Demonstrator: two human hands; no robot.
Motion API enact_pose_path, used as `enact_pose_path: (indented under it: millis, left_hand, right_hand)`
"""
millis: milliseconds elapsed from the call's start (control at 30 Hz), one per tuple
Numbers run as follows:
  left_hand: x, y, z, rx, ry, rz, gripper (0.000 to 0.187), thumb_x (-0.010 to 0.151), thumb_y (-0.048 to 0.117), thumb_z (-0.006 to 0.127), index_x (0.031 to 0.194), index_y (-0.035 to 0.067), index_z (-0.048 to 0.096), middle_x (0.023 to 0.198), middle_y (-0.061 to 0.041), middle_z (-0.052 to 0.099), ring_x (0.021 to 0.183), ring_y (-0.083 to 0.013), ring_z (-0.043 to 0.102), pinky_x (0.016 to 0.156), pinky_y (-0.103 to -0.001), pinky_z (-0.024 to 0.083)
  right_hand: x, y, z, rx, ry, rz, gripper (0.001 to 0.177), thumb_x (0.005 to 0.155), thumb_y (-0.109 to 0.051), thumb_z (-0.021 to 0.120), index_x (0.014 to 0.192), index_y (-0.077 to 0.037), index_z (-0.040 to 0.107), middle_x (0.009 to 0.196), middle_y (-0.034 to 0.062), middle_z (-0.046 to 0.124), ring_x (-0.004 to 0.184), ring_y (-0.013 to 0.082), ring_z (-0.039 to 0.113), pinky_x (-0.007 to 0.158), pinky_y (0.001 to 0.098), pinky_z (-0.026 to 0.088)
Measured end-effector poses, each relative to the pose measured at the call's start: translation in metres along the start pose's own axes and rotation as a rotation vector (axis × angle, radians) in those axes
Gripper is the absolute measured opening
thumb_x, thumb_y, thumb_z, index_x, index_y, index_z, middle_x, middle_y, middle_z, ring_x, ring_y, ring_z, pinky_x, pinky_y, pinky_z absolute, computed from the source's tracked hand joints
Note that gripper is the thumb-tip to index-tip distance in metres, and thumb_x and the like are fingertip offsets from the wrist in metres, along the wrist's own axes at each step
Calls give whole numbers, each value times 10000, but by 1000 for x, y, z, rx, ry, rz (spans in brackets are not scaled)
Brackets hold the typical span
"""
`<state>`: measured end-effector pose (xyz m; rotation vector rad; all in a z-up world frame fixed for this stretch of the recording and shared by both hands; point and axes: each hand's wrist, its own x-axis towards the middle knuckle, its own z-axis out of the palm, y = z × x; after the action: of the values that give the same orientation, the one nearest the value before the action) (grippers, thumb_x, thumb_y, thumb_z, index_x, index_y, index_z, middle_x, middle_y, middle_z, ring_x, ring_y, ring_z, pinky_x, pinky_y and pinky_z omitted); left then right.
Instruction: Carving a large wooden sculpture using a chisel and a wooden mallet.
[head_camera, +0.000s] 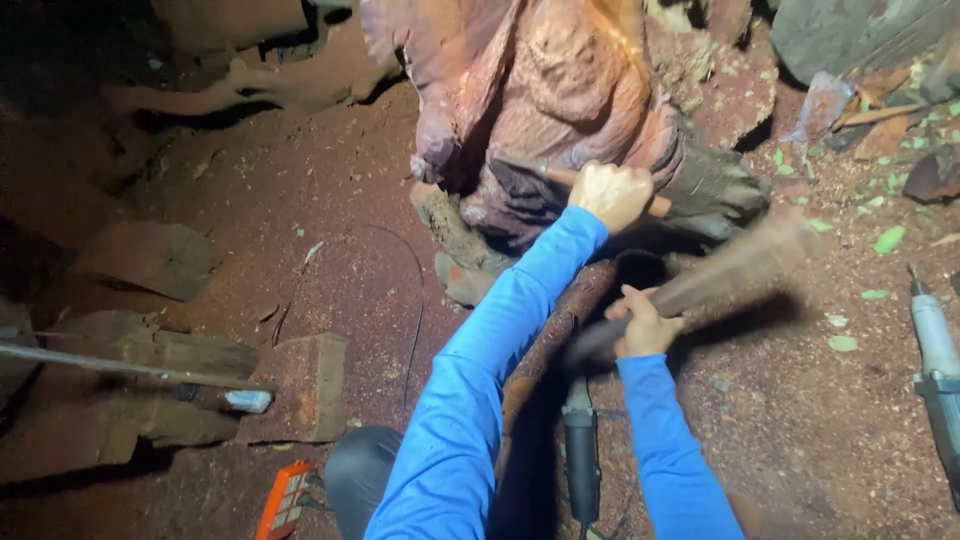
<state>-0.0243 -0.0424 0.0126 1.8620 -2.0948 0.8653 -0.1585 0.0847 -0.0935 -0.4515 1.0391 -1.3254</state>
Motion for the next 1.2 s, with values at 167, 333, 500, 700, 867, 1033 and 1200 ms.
enact_pose_path:
  millis: [167, 333, 500, 700, 867, 1033, 1200]
  left_hand:
    - [-5, -23, -12, 31, 148, 124, 100, 761, 179, 563, 702, 197, 642, 583, -19, 659, 569, -269, 705, 565, -474, 508]
    - [-19, 1, -34, -26, 339, 321, 43, 750, 178, 616, 772, 142, 619, 656, -77, 611, 613, -296, 651, 614, -470, 478]
    - [-26, 16, -31, -15, 452, 248, 59, 770, 144, 568, 718, 169, 558, 626, -63, 513, 575, -284, 575, 579, -436, 436]
    - [-25, 16, -31, 0, 524, 219, 150, 842, 131, 534, 701, 178, 519, 628, -63, 472, 578, -276, 541, 566, -416, 413]
    - [-26, 12, -15, 13, 491, 190, 133, 813, 130, 531, 685, 166, 535, 613, -60, 498, 569, -278, 557, 568, -433, 412]
    - [-29, 4, -12, 2, 476, 172, 117, 771, 130, 550, 658, 157, 539, 574, -69, 505, 527, -293, 553, 569, -453, 407]
    - [-25, 2, -14, 12, 479, 196, 82, 743, 142, 552, 661, 149, 556, 566, -77, 525, 518, -298, 558, 562, -458, 410]
  right_hand:
    - [-32, -14, 2, -170, -197, 81, 114, 674, 82, 668, 774, 50, 624, 421, 163, 461, 367, 246, 499, 446, 379, 476]
    - [-15, 3, -13, -4, -165, 11, 125, 680, 79, 663, 805, 81, 660, 441, 204, 445, 377, 283, 542, 458, 382, 509]
    - [-5, -22, -30, 124, -64, -36, 148, 741, 34, 668, 868, 99, 629, 473, 232, 448, 400, 325, 538, 473, 446, 508]
    - [-60, -42, 20, 26, 108, -84, 180, 612, -69, 693, 459, -63, 599, 764, 184, 700, 804, 230, 711, 893, 337, 570]
    - [-32, -11, -12, -126, 28, -64, 232, 575, 94, 623, 782, 6, 564, 625, 193, 640, 384, 234, 544, 452, 390, 479]
    - [-56, -14, 11, 94, 88, 42, 152, 575, -18, 689, 673, -91, 600, 567, 135, 607, 496, 209, 600, 566, 303, 458]
    - [-40, 7, -2, 116, 21, -2, 126, 712, 57, 690, 811, 42, 613, 461, 200, 474, 367, 281, 521, 469, 385, 485]
